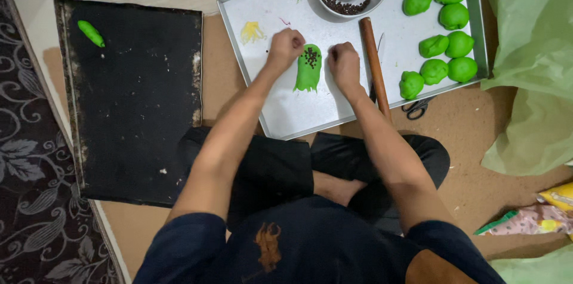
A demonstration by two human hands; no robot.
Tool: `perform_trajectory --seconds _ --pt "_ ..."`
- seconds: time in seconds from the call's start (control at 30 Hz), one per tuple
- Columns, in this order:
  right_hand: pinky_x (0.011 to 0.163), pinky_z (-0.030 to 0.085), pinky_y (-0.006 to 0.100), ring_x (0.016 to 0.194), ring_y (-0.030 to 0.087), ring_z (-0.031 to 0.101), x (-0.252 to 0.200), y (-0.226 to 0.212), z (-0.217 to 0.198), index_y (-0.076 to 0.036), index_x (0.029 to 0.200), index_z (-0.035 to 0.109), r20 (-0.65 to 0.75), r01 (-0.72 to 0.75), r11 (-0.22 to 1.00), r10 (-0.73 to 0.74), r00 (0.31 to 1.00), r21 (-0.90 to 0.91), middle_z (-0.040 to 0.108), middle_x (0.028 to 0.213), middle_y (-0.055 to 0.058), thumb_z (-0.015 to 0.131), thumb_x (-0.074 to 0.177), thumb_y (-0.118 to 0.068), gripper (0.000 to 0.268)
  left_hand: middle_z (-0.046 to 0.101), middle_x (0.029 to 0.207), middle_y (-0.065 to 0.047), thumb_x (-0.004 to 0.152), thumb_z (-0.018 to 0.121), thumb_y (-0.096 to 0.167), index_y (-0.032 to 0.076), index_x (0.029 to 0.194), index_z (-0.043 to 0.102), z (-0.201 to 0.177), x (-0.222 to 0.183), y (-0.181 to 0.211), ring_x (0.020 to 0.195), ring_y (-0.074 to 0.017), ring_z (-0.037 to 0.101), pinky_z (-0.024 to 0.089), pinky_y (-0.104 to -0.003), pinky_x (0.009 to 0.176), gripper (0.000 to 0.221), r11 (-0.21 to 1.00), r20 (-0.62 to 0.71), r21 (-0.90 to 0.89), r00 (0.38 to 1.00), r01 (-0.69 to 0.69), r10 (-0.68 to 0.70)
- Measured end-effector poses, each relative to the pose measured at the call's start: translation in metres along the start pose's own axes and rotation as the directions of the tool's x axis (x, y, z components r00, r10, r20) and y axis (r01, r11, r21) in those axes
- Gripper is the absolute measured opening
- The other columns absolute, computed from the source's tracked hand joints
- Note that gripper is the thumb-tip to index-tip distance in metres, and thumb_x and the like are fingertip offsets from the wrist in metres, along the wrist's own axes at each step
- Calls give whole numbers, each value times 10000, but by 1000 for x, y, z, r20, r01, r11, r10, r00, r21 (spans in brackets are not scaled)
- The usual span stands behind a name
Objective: The person rolls green dough into flat strips using a rolling pin and by hand, uses a knife to score the dough, adds chocolate chips to the dough, and rolls the strips into cylinders on a tray.
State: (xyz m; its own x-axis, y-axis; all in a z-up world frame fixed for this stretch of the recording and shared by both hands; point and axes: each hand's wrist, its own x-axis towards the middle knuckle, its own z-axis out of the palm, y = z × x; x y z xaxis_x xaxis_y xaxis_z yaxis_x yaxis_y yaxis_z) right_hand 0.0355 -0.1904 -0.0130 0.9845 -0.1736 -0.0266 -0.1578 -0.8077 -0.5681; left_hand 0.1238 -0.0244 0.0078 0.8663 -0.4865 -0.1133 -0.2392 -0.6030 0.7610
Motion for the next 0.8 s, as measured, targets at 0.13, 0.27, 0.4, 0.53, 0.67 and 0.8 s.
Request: perform_trajectory --seconds 0.13,0.27,0.4,0.53,0.67,0.8 --pt "661 587 369 743 287 759 11 -28 -4 -193 897 811 49 -241 912 238 970 332 738 758 24 796 834 -237 79 715 828 -98 818 810 130 203 870 791 11 -14 12 853 -329 746 613 -432 776 91 1000 -39 -24 999 14 -15" --pt "687 604 353 762 249 768 14 -37 -7 -221 946 823 120 -199 907 166 979 370 769 789 29 755 852 -111 160 734 850 -105 892 740 64 192 965 814 11 -17 3 847 -306 752 611 -415 795 164 992 -107 -124 994 17 -31" --pt "741 595 360 815 241 765 17 -19 -23 -227 934 804 89 -144 953 125 988 265 765 818 22 735 899 -88 159 699 961 -202 885 669 -83 30 1072 782 2 -25 -5 939 -399 725 598 -484 830 246 994 -124 -101 992 -51 38" --pt "896 585 451 1085 401 680 9 -8 -30 -49 1124 782 126 101 995 -104 987 24 699 1138 171 673 922 21 240 599 964 -157 912 674 -42 4 1063 721 9 -29 -20 982 -380 654 578 -473 792 164 983 -122 -2 976 -183 181" --pt "862 600 407 1067 354 667 4 1 -24 -43 1087 755 143 234 961 -213 967 -149 667 1118 142 671 967 -31 147 505 863 -54 925 728 32 36 867 623 11 -28 -26 883 -251 629 544 -318 707 120 917 -127 266 932 -298 340" --pt "733 595 489 919 439 700 9 9 -10 -36 1001 752 25 123 992 -123 992 9 672 984 186 700 949 -50 74 638 850 -67 836 774 -39 73 894 709 22 -29 -19 846 -264 702 577 -356 760 143 971 -239 -7 944 -237 229"
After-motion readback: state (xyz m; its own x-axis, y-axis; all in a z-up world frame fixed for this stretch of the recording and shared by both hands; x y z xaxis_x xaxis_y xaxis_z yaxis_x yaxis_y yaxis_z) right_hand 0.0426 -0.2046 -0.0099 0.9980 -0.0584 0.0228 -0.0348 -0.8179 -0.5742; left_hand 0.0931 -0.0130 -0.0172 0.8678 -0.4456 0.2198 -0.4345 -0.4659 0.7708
